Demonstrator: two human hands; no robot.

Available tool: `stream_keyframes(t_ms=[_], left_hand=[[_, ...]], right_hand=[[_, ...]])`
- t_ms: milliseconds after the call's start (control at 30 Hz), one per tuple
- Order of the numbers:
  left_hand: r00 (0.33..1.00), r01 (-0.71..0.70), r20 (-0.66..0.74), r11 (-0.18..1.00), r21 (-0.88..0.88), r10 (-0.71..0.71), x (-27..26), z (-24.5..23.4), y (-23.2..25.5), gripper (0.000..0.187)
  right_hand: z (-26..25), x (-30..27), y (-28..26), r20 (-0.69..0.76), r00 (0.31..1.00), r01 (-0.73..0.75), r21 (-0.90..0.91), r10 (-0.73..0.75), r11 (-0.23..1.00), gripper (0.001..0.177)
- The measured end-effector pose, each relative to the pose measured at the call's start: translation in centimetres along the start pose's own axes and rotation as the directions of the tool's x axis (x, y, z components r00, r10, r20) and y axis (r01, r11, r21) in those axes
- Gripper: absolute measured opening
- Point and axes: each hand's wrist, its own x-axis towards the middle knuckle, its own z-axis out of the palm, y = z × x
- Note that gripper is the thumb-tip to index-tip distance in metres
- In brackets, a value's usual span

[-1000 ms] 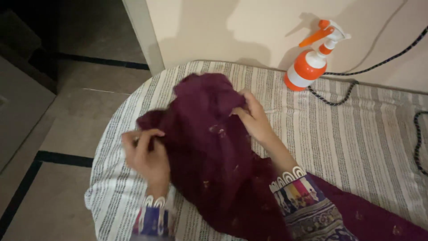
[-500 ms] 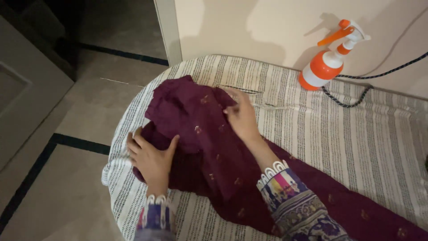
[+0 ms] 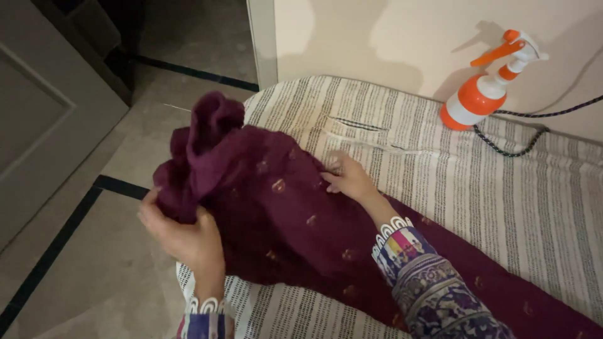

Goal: Spreading a purple garment on an ironing board and spraying it with water to prepare for ironing.

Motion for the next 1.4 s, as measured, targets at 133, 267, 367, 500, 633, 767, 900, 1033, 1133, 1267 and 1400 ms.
stream_keyframes(t_ms=[133,267,367,500,633,767,900,1033,1133,1267,1400], left_hand=[[0.942,0.222,0.189,0.937,0.271,-0.278,-0.7,-1.4,1.6,0.077],[0.951,-0.298,0.252,0.738,0.606,0.177,-3.1,0.2,0.0,0.088],[0.848,-0.524,0.311,0.767,0.37,0.429,-4.1,1.7,2.6,0.066],[0.678,-0.533,0.479,0.822,-0.202,0.557,-5.0,5.4,4.2,0.037],[0.578,-0.555,0.54,0.78,-0.289,0.612,-3.5,11.7,4.6,0.033],[0.408,-0.567,0.606,0.71,-0.418,0.683,-2.4,18.4,4.4,0.037],[0.127,-0.611,0.797,0.679,-0.406,0.591,-2.3,21.7,4.9,0.043],[0.059,-0.663,0.934,0.713,-0.228,0.353,-0.2,23.0,5.4,0.038],[0.128,-0.62,0.971,0.781,-0.081,0.201,0.9,24.6,3.7,0.033],[0.567,-0.686,0.753,0.698,0.206,0.334,3.6,22.6,6.1,0.031],[0.425,-0.771,0.578,0.613,-0.172,0.697,6.0,21.6,7.1,0.062]], right_hand=[[0.3,-0.4,-0.6,0.051,0.98,0.197,-0.122,-0.192,0.973,0.019],[-1.0,-3.2,-4.1,-0.165,0.941,0.31,0.067,-0.296,0.948,0.026],[-3.7,-4.0,-2.0,-0.166,0.927,0.341,0.0,-0.336,0.94,0.036],[-8.0,-6.0,2.1,-0.112,0.973,0.176,-0.202,-0.201,0.963,0.034],[-10.0,-8.3,4.9,-0.09,0.976,0.173,-0.247,-0.201,0.953,0.029],[-9.8,-9.1,5.4,-0.21,0.939,0.188,-0.351,-0.273,0.917,0.026],[-9.7,-10.2,2.5,-0.378,0.898,0.059,-0.405,-0.227,0.912,0.025],[-10.1,-10.4,1.8,-0.457,0.864,0.026,-0.376,-0.21,0.926,0.026],[-9.9,-10.3,2.2,-0.443,0.882,-0.008,-0.353,-0.16,0.936,0.025],[-9.1,-9.9,1.3,-0.444,0.873,0.022,-0.379,-0.203,0.925,0.024],[-9.0,-9.7,1.5,-0.415,0.894,0.005,-0.369,-0.169,0.93,0.022]])
